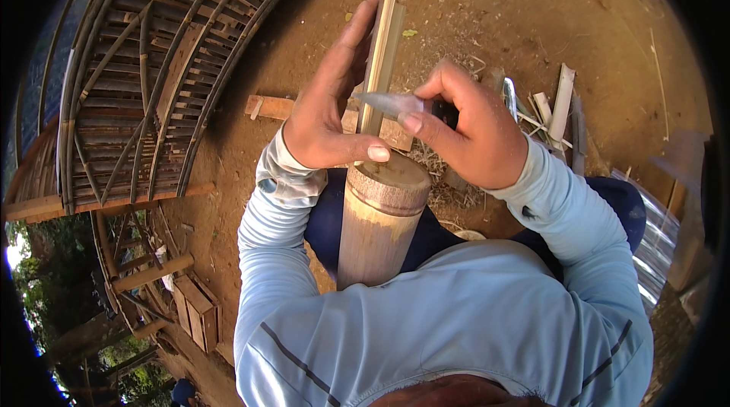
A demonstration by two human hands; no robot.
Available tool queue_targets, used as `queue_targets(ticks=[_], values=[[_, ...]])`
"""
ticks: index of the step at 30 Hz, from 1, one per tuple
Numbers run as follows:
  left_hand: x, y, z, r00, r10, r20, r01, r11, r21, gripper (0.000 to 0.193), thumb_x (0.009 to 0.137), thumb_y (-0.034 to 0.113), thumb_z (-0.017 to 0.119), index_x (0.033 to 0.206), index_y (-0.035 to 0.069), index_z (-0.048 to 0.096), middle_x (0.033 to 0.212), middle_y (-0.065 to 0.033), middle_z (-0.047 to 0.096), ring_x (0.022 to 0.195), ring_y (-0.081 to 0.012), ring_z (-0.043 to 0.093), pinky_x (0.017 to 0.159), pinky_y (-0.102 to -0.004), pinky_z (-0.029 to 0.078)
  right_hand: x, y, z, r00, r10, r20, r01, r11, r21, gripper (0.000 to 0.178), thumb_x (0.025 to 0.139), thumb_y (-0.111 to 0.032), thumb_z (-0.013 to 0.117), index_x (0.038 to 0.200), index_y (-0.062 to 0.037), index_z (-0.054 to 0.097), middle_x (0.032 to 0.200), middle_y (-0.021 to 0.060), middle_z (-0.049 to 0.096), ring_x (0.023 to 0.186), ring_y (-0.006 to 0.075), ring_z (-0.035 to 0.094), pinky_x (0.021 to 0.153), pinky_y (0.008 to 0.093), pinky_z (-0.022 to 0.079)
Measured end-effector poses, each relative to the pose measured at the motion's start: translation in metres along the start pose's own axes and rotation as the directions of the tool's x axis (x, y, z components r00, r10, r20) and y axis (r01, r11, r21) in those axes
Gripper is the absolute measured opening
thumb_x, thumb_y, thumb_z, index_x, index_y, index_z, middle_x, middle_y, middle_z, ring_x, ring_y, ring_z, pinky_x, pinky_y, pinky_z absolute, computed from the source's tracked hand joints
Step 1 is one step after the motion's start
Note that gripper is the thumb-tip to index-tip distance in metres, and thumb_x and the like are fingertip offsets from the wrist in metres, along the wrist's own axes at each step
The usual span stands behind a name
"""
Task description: The person sits on the ground and uses a knife to shave and split a piece of bamboo. They carefully remove the outer layer and split the bamboo into thin strips, occasionally adjusting their grip and the position of the bamboo.
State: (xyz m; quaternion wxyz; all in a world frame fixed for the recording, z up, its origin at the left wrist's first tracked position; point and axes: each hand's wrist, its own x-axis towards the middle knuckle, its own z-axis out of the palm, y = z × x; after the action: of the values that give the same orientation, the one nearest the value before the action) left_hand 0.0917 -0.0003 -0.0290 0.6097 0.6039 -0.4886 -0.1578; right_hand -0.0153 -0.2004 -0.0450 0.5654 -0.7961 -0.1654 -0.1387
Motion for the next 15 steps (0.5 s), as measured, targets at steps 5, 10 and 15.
queue_targets(ticks=[5,10,15], values=[[-0.017,-0.003,0.007,0.991,-0.108,-0.082,0.096,0.985,-0.14,0.141,0.059,0.04,0.096,0.159,-0.002,0.006,0.163,-0.0253,0.022,0.147,-0.0374,0.034,0.121,-0.0459,0.025,-0.012,-0.007,0.005,0.997,-0.02,0.079,0.021,1.0,-0.022,0.031,0.092,-0.025,0.073,0.098,-0.0028,0.053,0.077,0.0152,0.064,0.066,0.0316,0.065,0.058,0.0396,0.048],[-0.026,-0.006,0.005,0.994,-0.101,-0.04,0.092,0.981,-0.171,0.142,0.06,0.042,0.096,0.16,0.0,0.005,0.162,-0.0257,0.024,0.145,-0.0391,0.037,0.119,-0.0496,0.028,-0.016,-0.015,0.008,0.988,0.041,0.146,-0.04,0.999,-0.007,0.031,0.09,-0.024,0.074,0.098,-0.0032,0.052,0.077,0.0159,0.063,0.067,0.0347,0.064,0.059,0.0415,0.048],[-0.014,-0.025,-0.008,0.991,0.134,-0.006,-0.133,0.99,0.037,0.157,0.049,0.062,0.094,0.161,0.002,0.002,0.163,-0.0269,0.019,0.147,-0.0396,0.032,0.119,-0.0507,0.027,-0.014,-0.018,0.011,0.992,0.004,0.124,-0.001,1.0,-0.023,0.031,0.09,-0.024,0.074,0.098,-0.0033,0.053,0.075,0.0163,0.062,0.066,0.0358,0.064,0.059,0.0419,0.048]])
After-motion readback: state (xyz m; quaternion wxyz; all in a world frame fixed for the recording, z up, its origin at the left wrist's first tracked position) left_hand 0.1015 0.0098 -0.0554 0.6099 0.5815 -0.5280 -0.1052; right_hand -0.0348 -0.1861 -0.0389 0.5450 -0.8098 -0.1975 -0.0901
